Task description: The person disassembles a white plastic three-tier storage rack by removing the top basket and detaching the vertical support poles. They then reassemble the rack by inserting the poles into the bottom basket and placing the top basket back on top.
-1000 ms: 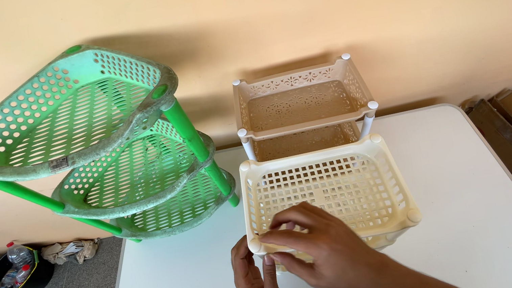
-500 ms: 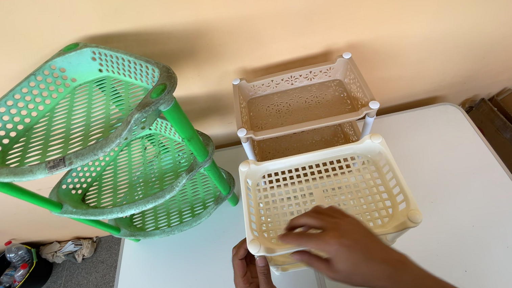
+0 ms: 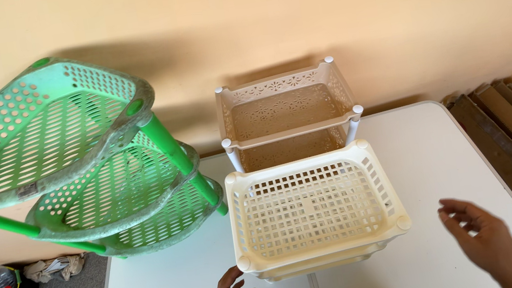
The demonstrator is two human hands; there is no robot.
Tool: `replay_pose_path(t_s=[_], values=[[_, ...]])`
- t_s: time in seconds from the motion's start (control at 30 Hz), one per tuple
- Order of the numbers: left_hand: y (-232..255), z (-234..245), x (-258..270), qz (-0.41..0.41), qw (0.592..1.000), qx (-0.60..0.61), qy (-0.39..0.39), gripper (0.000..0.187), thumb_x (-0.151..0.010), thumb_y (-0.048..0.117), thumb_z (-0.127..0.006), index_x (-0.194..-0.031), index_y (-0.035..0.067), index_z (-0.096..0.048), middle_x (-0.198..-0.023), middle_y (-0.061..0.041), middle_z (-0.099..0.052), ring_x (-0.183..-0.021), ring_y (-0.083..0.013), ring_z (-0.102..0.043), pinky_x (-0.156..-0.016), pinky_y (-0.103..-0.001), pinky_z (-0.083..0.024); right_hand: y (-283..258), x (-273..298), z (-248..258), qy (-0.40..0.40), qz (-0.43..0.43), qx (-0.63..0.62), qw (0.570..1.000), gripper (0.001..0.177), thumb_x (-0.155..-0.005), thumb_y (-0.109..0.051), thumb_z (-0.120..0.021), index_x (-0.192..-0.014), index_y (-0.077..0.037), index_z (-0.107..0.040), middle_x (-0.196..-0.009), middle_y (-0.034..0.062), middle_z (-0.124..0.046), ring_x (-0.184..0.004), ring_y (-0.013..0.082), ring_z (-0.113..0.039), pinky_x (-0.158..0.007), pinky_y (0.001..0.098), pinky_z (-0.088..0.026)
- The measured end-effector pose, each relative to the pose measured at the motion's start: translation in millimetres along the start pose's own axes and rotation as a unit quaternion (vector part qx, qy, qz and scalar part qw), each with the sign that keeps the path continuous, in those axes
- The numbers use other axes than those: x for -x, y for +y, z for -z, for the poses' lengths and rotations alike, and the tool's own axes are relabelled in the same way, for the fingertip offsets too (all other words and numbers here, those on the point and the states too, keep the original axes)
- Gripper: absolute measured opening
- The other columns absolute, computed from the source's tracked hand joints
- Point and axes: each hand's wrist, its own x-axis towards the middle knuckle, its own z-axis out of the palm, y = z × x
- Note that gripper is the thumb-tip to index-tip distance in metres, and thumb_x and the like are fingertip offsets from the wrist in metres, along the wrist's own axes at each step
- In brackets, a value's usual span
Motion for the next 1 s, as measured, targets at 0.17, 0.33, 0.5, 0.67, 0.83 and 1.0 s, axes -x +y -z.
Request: replay_pose_path(t_s=[0.17,0.33,0.5,0.67,0.83,1.0], values=[[-12.8,-9.2,-1.8,0.035,0.999,0.002,-0.002,0.055,-0.086,0.006,-0.071,-0.138,0.005,-0.055,-0.139,-0.014,-0.061,-0.134,-0.0281,-0.057,-0.106,-0.047,-0.051,36.8,8.7,-22.7,-0.05,-0.083,0.007,0.995,0.035,-0.094,-0.023,-0.07,-0.127,-0.01,-0.074,-0.106,0.0103,-0.077,-0.093,0.0216,-0.075,-0.083,0.0357,-0.06],[-14.5,-15.1,-3.1,0.045,0.999,-0.002,-0.005,0.057,-0.084,0.007,-0.074,-0.137,0.005,-0.056,-0.137,-0.015,-0.063,-0.133,-0.0286,-0.058,-0.107,-0.048,-0.051,35.3,5.7,-27.4,-0.077,-0.041,0.002,0.996,0.037,-0.092,-0.024,-0.069,-0.126,-0.01,-0.073,-0.111,0.0067,-0.082,-0.097,0.0204,-0.075,-0.085,0.037,-0.06],[-12.7,-15.8,-2.6,0.072,0.997,-0.016,-0.007,0.059,-0.083,0.008,-0.076,-0.138,0.005,-0.055,-0.136,-0.015,-0.063,-0.134,-0.028,-0.058,-0.108,-0.048,-0.05,20.3,2.3,-36.6,-0.134,-0.044,0.054,0.989,0.039,-0.094,-0.026,-0.07,-0.13,-0.012,-0.07,-0.111,0.0073,-0.08,-0.098,0.0203,-0.073,-0.087,0.0366,-0.062],[-10.7,-14.2,-2.5,0.065,0.998,-0.013,-0.001,0.059,-0.083,0.007,-0.074,-0.138,0.004,-0.054,-0.137,-0.015,-0.063,-0.135,-0.0289,-0.057,-0.108,-0.049,-0.049,10.3,5.2,-49.4,-0.153,-0.055,0.051,0.985,0.041,-0.096,-0.026,-0.073,-0.134,-0.012,-0.068,-0.11,0.0108,-0.076,-0.099,0.0238,-0.076,-0.09,0.0394,-0.062],[-2.3,-12.1,-2.1,0.053,0.998,-0.018,-0.005,0.058,-0.085,0.009,-0.072,-0.139,0.004,-0.053,-0.139,-0.016,-0.061,-0.136,-0.0292,-0.055,-0.109,-0.049,-0.049,2.0,3.2,-46.5,-0.135,0.023,0.019,0.99,0.04,-0.092,-0.017,-0.069,-0.131,-0.009,-0.068,-0.112,0.0088,-0.079,-0.105,0.0204,-0.076,-0.094,0.0386,-0.06],[24.0,-16.3,-0.4,-0.034,0.999,0.026,0.03,0.059,-0.088,0.008,-0.067,-0.143,-0.001,-0.048,-0.142,-0.02,-0.056,-0.139,-0.0318,-0.051,-0.113,-0.051,-0.042,-16.7,6.7,-34.9,-0.092,0.071,-0.047,0.992,0.036,-0.091,-0.012,-0.067,-0.126,-0.006,-0.069,-0.115,0.0093,-0.079,-0.107,0.0205,-0.074,-0.095,0.0392,-0.058]])
